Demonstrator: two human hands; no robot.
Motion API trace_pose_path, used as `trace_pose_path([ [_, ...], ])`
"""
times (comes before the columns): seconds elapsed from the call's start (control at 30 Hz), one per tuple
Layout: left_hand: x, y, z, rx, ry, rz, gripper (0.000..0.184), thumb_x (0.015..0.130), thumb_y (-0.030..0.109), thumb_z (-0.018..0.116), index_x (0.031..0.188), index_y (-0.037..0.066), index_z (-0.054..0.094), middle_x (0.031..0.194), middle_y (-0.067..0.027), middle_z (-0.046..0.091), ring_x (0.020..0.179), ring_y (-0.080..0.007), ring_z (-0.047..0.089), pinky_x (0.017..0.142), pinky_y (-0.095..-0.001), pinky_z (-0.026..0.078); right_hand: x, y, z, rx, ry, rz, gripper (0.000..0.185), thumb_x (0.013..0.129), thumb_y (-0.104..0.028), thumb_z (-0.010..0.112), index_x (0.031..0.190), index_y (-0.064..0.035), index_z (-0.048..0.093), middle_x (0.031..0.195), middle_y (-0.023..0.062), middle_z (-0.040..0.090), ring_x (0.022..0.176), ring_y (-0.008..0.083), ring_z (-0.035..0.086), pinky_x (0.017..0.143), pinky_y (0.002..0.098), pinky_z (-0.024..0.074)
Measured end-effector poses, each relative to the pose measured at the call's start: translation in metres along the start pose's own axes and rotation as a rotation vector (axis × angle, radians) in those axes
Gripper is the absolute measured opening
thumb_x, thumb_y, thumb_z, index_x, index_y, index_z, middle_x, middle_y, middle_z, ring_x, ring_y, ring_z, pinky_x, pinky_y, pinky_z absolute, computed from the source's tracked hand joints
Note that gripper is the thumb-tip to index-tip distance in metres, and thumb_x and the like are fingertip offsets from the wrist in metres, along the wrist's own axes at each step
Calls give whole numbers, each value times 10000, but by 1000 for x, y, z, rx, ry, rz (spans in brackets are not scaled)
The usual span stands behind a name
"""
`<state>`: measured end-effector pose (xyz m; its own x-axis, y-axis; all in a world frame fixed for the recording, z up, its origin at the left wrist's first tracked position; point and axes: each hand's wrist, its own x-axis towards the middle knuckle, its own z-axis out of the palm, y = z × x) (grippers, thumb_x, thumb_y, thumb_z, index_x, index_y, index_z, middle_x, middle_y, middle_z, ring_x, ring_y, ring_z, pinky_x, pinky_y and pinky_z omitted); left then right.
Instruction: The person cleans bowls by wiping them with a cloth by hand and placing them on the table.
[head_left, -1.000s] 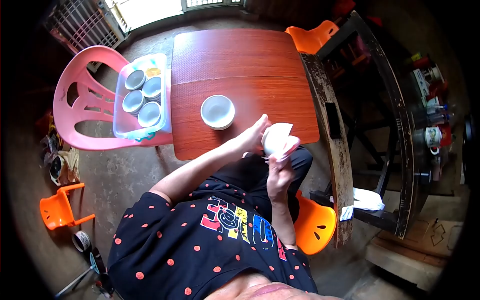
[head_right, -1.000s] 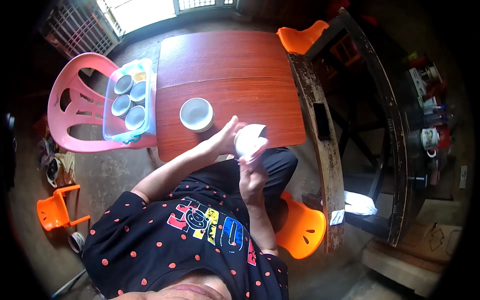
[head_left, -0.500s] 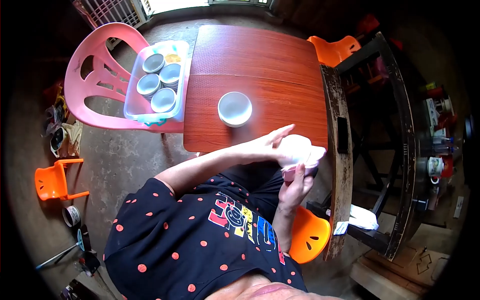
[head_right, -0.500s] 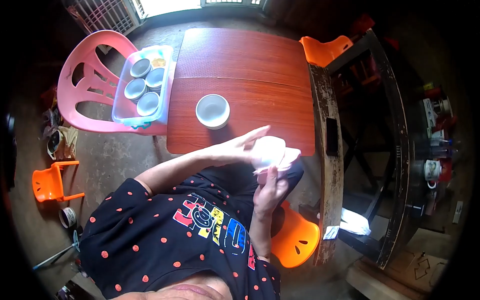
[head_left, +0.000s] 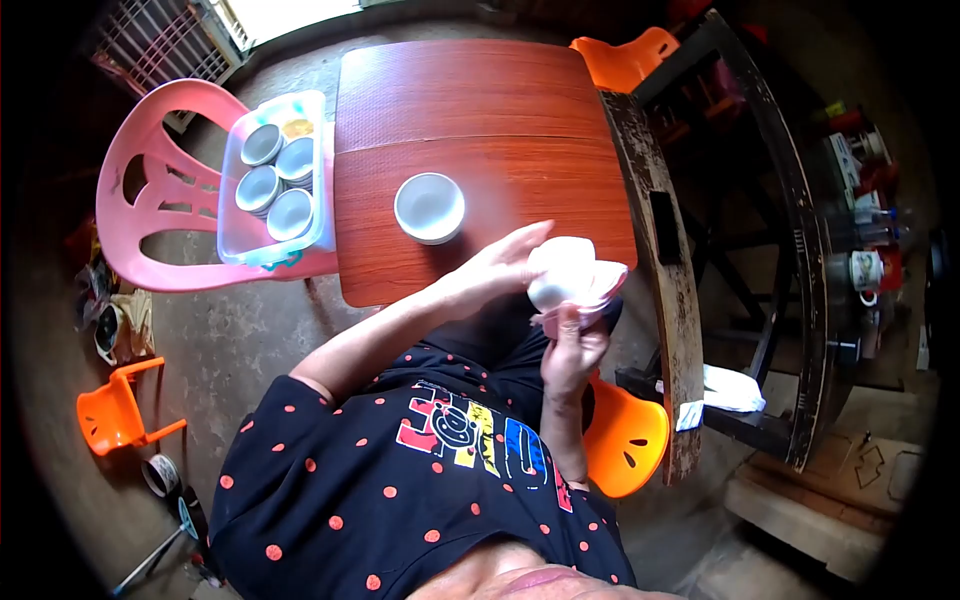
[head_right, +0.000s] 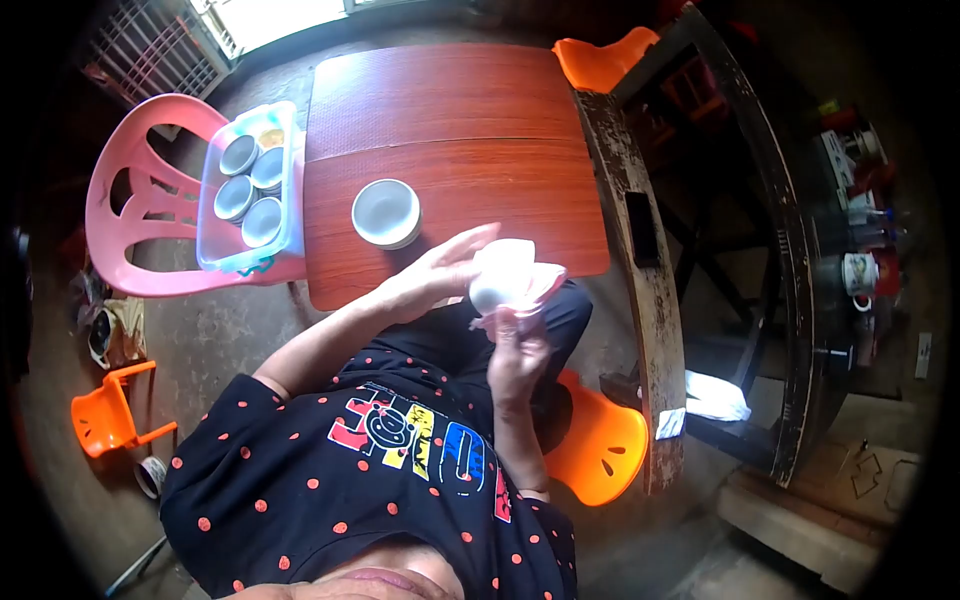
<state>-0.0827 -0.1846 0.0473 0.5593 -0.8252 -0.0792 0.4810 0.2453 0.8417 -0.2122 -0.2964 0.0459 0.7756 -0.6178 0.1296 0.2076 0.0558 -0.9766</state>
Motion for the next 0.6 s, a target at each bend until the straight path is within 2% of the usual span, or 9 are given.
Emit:
trace_pose_path([
  [0.03, -1, 3, 0, -70, 66, -250, 900, 797, 509, 682, 1440, 41, 260, 1451, -186, 324, 1320, -312, 373, 1073, -468, 342, -4, -3, 6, -88, -33, -102, 172, 902, -124, 629, 1033, -15, 605, 826, 47, 658, 734, 121, 634, 694, 253, 523],
  [0.1, -3, 3, -1, -104, -34, -280, 887, 764, 474, 736, 1416, 51, 308, 1385, -181, 396, 1283, -299, 418, 1032, -457, 401, -8, -4, 12, -147, -97, -168, 162, 910, -137, 620, 1021, -20, 606, 828, 55, 663, 747, 124, 634, 682, 239, 515],
  [0.2, -7, 11, 0, 284, -170, 131, 860, 740, 341, 794, 1409, 60, 333, 1397, -166, 383, 1295, -308, 399, 1024, -452, 417, -4, 5, -2, 175, 16, 147, 214, 899, -154, 636, 1061, -17, 608, 881, 50, 655, 774, 127, 628, 709, 259, 510],
  [0.23, -5, -1, -8, 442, -175, 219, 820, 710, 165, 816, 1400, 115, 376, 1465, -160, 299, 1329, -335, 351, 1032, -457, 412, 2, 0, -4, 359, 18, 211, 236, 880, -128, 654, 1078, -10, 603, 937, 43, 643, 811, 126, 622, 727, 267, 508],
  [0.33, -4, 0, -9, 890, -303, 483, 839, 694, 47, 779, 1412, 241, 392, 1552, -147, 105, 1399, -383, 201, 1107, -494, 296, 17, 0, -17, 413, -15, 314, 263, 869, -125, 668, 1094, -8, 596, 977, 42, 633, 876, 132, 613, 766, 275, 503],
  [0.43, -8, 1, -9, 394, -74, 230, 870, 769, 364, 757, 1463, 147, 280, 1552, -169, 83, 1412, -360, 172, 1114, -502, 262, 15, 17, -25, 408, -22, 223, 295, 862, -142, 680, 1117, -14, 603, 1003, 46, 635, 895, 145, 613, 794, 276, 501],
  [0.47, -5, -12, -11, 128, 41, -19, 925, 786, 540, 681, 1460, 79, 245, 1509, -199, 213, 1380, -352, 262, 1083, -519, 301, 12, 7, -8, 346, 40, 122, 293, 860, -150, 683, 1111, -15, 612, 991, 46, 644, 889, 147, 617, 806, 278, 499],
  [0.5, -4, -7, -13, 30, -35, -181, 915, 788, 552, 672, 1440, 55, 265, 1418, -200, 352, 1316, -337, 361, 1036, -519, 364, 8, 2, -4, 300, -12, 88, 265, 861, -155, 685, 1076, -10, 630, 949, 43, 656, 861, 137, 613, 808, 273, 488],
  [0.6, -9, -3, -4, -91, -69, -212, 900, 757, 530, 714, 1417, 71, 309, 1338, -182, 428, 1271, -311, 408, 985, -483, 433, -1, 17, -5, 147, -79, 25, 310, 845, -220, 712, 1058, -12, 628, 955, 34, 644, 880, 143, 604, 802, 275, 487],
])
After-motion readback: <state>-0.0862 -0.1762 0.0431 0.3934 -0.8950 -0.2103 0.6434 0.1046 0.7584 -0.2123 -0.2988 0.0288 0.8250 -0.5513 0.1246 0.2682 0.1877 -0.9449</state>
